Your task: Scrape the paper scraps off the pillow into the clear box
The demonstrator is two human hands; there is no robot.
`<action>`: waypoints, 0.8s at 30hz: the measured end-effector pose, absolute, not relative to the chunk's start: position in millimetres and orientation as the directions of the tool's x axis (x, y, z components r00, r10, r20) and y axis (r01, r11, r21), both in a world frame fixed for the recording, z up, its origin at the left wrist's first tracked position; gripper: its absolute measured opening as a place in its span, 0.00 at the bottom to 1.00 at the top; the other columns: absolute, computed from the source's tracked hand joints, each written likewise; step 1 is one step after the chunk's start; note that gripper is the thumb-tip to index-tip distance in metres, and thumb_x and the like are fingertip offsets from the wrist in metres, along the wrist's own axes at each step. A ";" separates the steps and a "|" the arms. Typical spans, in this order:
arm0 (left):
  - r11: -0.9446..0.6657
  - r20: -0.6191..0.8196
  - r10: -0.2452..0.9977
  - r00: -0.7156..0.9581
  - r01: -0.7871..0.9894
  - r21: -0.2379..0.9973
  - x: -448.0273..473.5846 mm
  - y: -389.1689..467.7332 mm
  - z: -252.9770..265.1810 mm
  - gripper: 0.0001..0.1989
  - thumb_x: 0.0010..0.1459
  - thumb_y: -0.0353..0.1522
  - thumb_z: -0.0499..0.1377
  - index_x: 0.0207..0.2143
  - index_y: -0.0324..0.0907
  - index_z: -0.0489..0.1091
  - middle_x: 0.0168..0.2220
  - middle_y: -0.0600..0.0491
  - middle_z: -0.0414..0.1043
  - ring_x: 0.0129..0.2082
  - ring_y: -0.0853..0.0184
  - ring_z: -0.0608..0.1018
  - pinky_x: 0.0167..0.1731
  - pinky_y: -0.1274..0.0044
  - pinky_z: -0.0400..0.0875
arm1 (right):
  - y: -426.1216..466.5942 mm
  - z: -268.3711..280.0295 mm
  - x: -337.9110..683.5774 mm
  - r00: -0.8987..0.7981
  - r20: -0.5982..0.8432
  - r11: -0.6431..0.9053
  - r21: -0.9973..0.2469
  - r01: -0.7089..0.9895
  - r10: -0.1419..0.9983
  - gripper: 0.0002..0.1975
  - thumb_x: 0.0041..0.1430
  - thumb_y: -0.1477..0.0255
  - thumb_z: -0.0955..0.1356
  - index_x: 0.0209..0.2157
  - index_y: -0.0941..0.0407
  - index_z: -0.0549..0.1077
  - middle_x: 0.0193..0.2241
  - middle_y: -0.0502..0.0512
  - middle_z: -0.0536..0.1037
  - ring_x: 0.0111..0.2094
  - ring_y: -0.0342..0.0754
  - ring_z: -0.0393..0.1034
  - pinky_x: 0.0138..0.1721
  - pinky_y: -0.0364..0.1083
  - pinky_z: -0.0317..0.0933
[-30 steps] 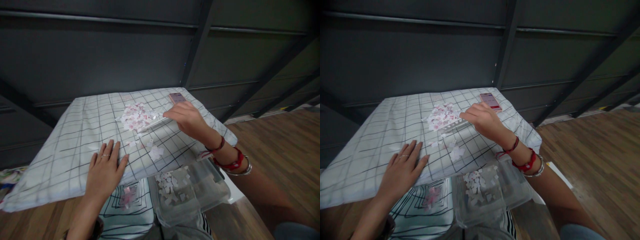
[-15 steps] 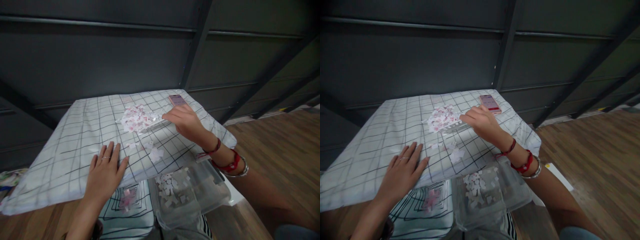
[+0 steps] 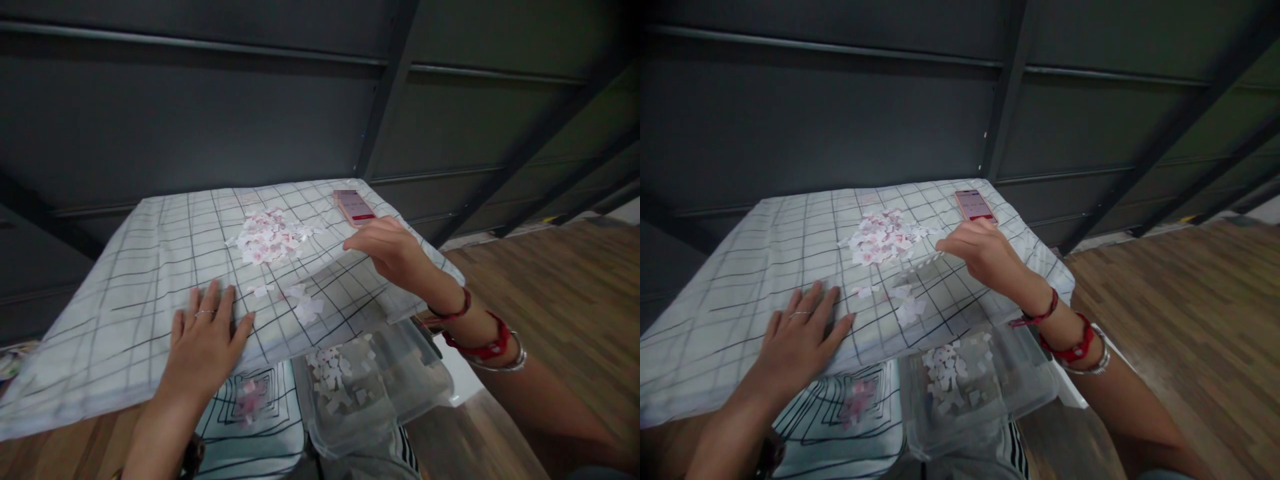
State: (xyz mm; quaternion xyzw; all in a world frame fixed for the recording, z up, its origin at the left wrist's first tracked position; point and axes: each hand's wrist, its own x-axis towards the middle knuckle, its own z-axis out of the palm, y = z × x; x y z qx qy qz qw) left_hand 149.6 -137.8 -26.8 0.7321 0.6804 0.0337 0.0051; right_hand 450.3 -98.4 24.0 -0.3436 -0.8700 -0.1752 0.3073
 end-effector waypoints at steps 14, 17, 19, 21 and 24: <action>-0.221 0.182 0.964 0.193 0.963 0.151 171.3 -134.8 -37.5 0.41 0.59 0.52 0.43 0.63 0.30 0.49 0.65 0.37 0.48 0.65 0.49 0.49 0.59 0.57 0.50 | -129.1 28.5 463.3 -0.618 0.645 0.760 0.088 0.644 0.449 0.16 0.57 0.84 0.58 0.39 0.53 0.71 0.30 0.50 0.77 0.33 0.43 0.70 0.37 0.46 0.63; -0.228 0.166 0.965 0.203 0.962 0.148 168.7 -136.9 -42.0 0.42 0.57 0.53 0.45 0.63 0.31 0.48 0.65 0.37 0.49 0.65 0.49 0.50 0.60 0.57 0.51 | -141.9 31.9 466.0 -0.616 0.640 0.787 0.027 0.616 0.460 0.16 0.57 0.84 0.59 0.39 0.53 0.71 0.30 0.50 0.76 0.33 0.43 0.70 0.37 0.46 0.64; -0.225 0.156 0.966 0.204 0.965 0.134 168.3 -138.2 -41.4 0.41 0.57 0.52 0.47 0.63 0.31 0.48 0.65 0.38 0.49 0.65 0.48 0.49 0.60 0.57 0.51 | -149.4 35.4 468.5 -0.623 0.625 0.793 0.011 0.609 0.470 0.15 0.57 0.84 0.59 0.38 0.53 0.71 0.30 0.51 0.76 0.33 0.43 0.70 0.36 0.46 0.64; -0.217 0.135 0.970 0.201 0.969 0.117 169.3 -138.8 -39.6 0.40 0.58 0.51 0.47 0.63 0.31 0.49 0.65 0.38 0.49 0.65 0.48 0.49 0.60 0.57 0.51 | -154.3 37.9 471.0 -0.634 0.608 0.798 0.004 0.603 0.477 0.15 0.56 0.85 0.60 0.38 0.54 0.70 0.30 0.52 0.75 0.34 0.44 0.69 0.37 0.47 0.65; -0.210 0.108 0.974 0.200 0.973 0.096 171.6 -138.7 -37.1 0.40 0.58 0.50 0.48 0.63 0.31 0.50 0.65 0.39 0.48 0.65 0.48 0.49 0.60 0.57 0.50 | -156.4 38.0 473.7 -0.627 0.624 0.804 -0.004 0.594 0.466 0.16 0.56 0.86 0.60 0.40 0.53 0.70 0.31 0.54 0.75 0.34 0.46 0.70 0.37 0.49 0.65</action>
